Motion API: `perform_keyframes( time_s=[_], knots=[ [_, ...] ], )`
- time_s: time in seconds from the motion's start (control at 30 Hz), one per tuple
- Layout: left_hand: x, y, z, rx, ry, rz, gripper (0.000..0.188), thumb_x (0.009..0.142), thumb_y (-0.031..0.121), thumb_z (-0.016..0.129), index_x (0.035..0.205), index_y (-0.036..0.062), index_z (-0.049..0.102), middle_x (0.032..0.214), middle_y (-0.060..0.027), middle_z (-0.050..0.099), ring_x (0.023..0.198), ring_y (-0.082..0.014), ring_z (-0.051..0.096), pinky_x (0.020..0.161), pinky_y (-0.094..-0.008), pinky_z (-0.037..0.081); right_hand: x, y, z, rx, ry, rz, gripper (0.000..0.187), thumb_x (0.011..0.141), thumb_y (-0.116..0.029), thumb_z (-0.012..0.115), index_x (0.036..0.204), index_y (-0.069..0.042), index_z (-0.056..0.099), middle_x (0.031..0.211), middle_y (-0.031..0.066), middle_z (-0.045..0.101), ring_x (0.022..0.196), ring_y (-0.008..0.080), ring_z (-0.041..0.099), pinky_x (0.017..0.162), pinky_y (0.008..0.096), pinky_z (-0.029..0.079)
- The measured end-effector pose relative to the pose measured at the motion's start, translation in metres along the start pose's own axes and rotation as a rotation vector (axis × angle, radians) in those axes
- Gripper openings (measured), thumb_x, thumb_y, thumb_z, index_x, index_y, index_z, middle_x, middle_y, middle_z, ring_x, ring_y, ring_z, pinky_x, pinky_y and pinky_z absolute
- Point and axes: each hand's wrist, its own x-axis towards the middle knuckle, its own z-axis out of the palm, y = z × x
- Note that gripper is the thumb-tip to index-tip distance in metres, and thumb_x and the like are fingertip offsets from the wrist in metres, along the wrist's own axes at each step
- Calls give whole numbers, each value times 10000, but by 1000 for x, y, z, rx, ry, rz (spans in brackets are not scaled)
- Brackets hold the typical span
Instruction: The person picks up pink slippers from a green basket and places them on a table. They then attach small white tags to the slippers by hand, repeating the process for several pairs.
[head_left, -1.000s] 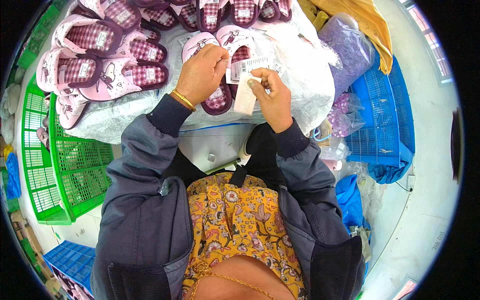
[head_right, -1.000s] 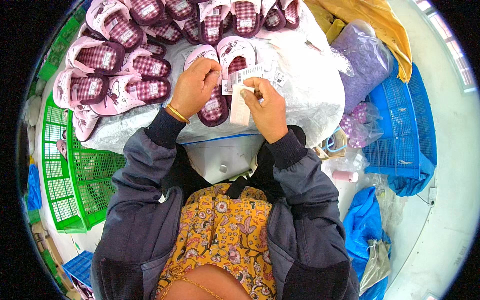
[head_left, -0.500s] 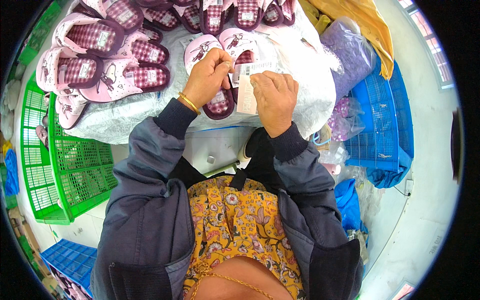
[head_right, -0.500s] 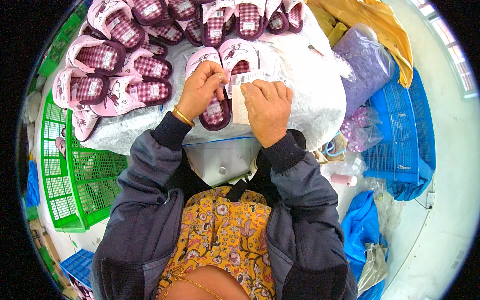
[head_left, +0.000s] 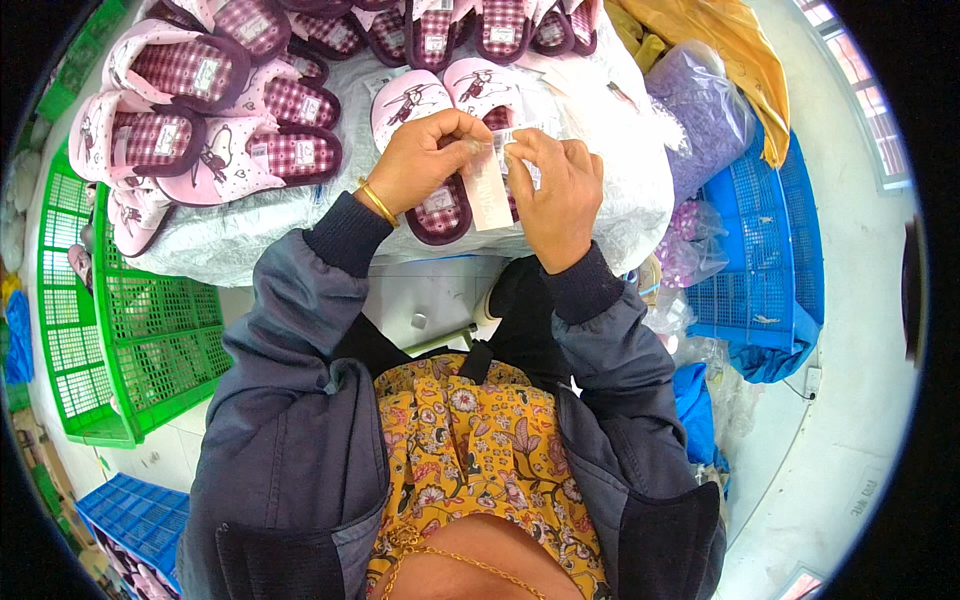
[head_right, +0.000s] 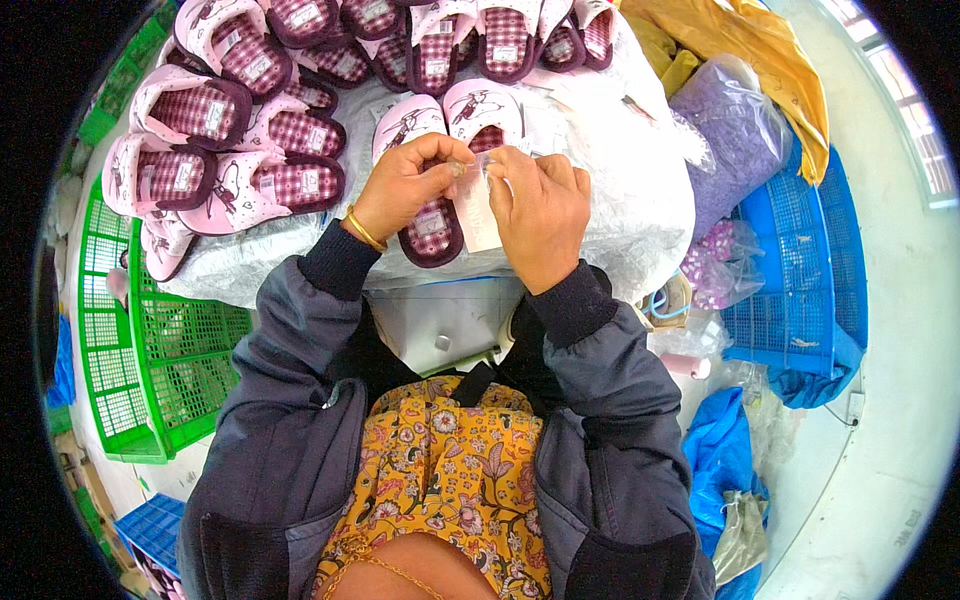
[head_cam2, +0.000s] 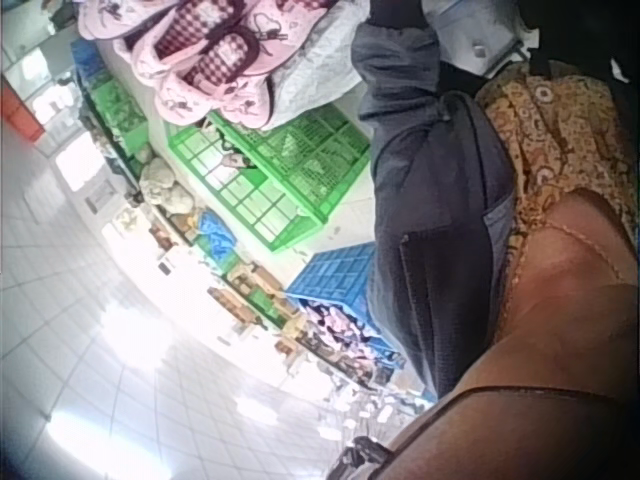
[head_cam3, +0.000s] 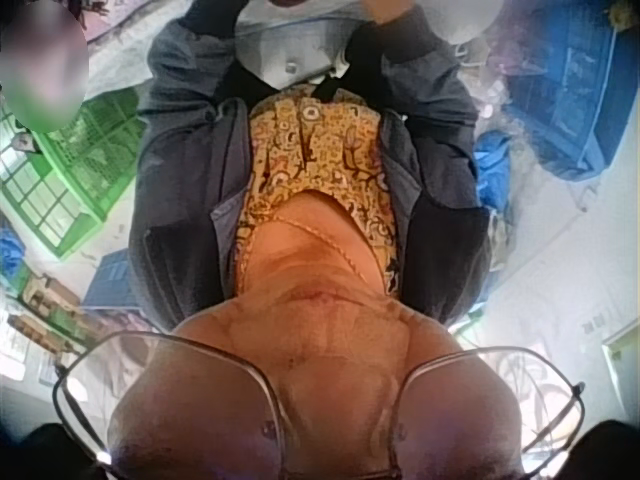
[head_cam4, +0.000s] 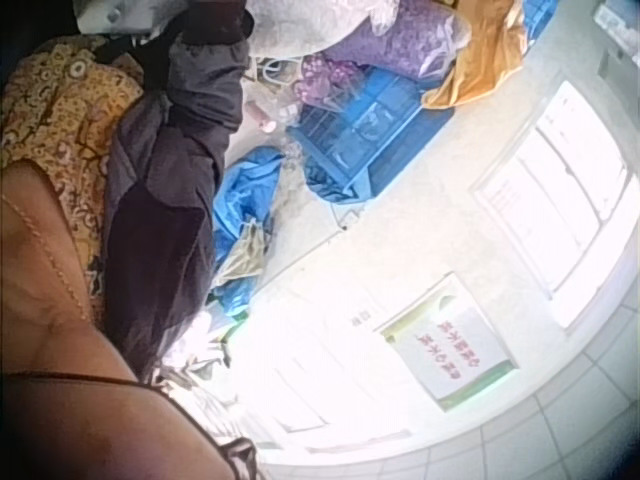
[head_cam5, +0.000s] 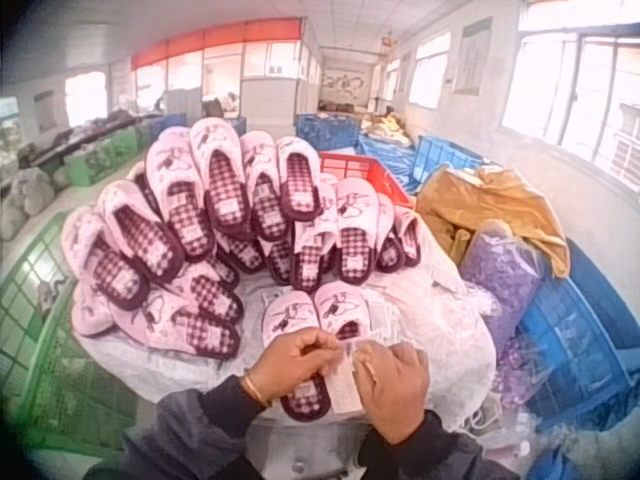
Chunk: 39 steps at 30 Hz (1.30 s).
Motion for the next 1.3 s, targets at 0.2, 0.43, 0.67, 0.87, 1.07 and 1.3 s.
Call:
perform_keyframes(
  time_s=[0.2,0.43,0.67,0.87,1.07,1.3],
  knots=[
    [3,-2,4,-57,-37,19,126,916,14,591,1040,8,613,881,5,617,736,-53,566,674,-208,486,5,-2,1,-54,-61,17,272,768,-127,753,1021,-151,655,741,-50,656,750,157,588,685,346,385],
    [4,-1,4,18,-59,36,109,923,10,582,1031,24,589,881,30,589,756,-33,550,674,-198,469,5,0,2,-80,-43,-29,257,779,-143,752,1011,-168,645,712,-44,643,744,156,584,701,345,386],
    [5,-3,5,41,-46,54,85,923,6,584,1006,25,591,879,31,588,752,-32,547,673,-197,468,5,0,2,-78,-47,-35,245,783,-142,748,1001,-165,638,717,-41,649,736,157,579,704,342,389],
    [6,-5,8,16,-22,72,114,874,9,642,985,14,617,788,21,592,695,-47,526,631,-214,455,3,2,3,-83,-34,-60,217,770,-131,746,958,-162,643,686,-40,618,726,155,573,706,341,391],
    [6,0,7,309,-88,165,79,911,-17,597,975,24,577,836,38,558,725,-20,495,626,-194,443,2,3,2,-132,-72,-139,188,771,-101,693,941,-161,639,664,-39,562,718,159,560,707,342,395],
    [7,-1,4,228,-114,130,111,893,-42,605,914,40,533,798,40,518,703,-23,478,605,-194,430,0,-3,-2,-72,-133,-102,221,755,-94,754,940,-147,646,782,-42,663,697,161,561,691,336,393]
  ],
)
